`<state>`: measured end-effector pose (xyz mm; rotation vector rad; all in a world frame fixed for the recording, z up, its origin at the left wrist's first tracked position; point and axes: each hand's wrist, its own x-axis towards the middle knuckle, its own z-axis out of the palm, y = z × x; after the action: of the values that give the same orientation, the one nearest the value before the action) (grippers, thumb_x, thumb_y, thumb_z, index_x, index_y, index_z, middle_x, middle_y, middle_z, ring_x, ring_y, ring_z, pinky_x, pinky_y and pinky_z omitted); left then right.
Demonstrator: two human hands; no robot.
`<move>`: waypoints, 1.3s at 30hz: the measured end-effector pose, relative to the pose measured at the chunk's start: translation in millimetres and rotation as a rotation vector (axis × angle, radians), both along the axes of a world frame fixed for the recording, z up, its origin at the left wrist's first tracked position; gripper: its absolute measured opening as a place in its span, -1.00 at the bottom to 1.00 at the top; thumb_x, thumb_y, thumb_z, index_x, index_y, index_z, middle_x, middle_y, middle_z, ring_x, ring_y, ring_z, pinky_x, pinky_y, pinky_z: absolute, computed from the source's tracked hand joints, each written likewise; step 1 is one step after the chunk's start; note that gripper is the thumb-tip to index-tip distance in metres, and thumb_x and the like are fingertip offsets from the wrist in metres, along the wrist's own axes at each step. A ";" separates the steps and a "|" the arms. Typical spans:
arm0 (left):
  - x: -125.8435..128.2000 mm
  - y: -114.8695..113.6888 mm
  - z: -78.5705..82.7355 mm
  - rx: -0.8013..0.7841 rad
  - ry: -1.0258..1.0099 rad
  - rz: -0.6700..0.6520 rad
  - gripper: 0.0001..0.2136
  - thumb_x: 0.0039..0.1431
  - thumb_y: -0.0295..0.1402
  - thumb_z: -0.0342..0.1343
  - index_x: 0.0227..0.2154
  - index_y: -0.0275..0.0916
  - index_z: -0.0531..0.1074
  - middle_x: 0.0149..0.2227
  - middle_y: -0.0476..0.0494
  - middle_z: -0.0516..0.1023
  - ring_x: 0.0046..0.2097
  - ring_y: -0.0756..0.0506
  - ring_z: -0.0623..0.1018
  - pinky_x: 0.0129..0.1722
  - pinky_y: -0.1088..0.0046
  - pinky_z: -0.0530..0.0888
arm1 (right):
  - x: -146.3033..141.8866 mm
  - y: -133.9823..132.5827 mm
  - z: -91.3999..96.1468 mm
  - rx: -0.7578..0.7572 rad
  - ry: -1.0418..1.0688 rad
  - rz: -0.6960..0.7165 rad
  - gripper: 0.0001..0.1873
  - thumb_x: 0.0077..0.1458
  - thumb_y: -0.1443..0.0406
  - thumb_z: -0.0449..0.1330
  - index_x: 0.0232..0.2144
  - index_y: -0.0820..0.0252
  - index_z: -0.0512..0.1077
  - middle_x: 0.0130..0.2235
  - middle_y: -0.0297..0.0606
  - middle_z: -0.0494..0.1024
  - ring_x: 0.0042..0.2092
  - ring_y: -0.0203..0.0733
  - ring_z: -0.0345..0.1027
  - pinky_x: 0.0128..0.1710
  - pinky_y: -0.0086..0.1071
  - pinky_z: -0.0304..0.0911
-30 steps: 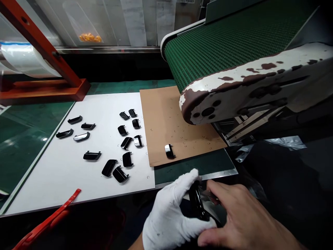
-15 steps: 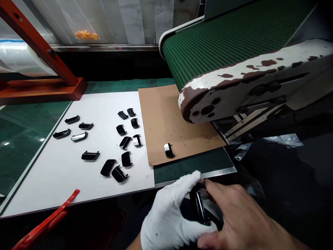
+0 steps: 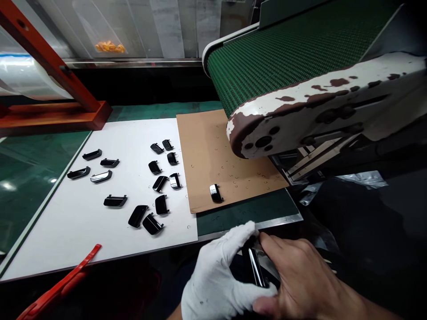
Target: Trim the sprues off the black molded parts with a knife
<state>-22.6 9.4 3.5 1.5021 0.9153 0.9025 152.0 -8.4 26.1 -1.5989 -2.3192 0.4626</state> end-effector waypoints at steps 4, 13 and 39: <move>0.7 0.4 0.1 0.012 0.010 0.005 -0.28 -0.18 -0.22 0.46 0.12 -0.21 0.41 -0.04 -0.14 0.59 -0.05 -0.21 0.60 0.08 0.34 0.49 | 1.4 -0.3 -1.7 0.003 0.005 0.013 0.06 -0.02 -0.39 -0.42 -0.43 0.36 0.48 -0.56 -0.08 0.52 -0.54 0.09 0.48 -0.59 -0.17 0.24; 4.0 -1.1 1.8 -0.028 -0.058 0.022 -0.31 -0.22 -0.38 0.48 0.07 -0.19 0.44 -0.07 -0.04 0.60 -0.07 -0.14 0.60 0.02 0.51 0.50 | 1.2 -1.0 -6.1 0.205 0.003 0.033 -0.04 0.10 -0.30 -0.42 -0.52 0.30 0.46 -0.63 -0.20 0.45 -0.64 -0.09 0.40 -0.66 -0.25 0.12; 11.4 -0.1 -15.7 -0.390 -0.317 0.041 -0.15 -0.39 -0.47 0.52 0.11 -0.08 0.41 -0.03 -0.04 0.58 0.01 -0.23 0.56 0.10 0.36 0.46 | -5.4 -2.5 -7.9 0.250 0.358 -0.035 -0.31 0.16 -0.26 -0.27 -0.57 0.13 0.21 -0.65 -0.43 0.21 -0.66 -0.34 0.12 -0.65 -0.40 0.01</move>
<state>-11.2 9.3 -12.1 0.9787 0.8318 0.9000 146.6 -10.9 18.2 -1.3156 -1.9908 0.3950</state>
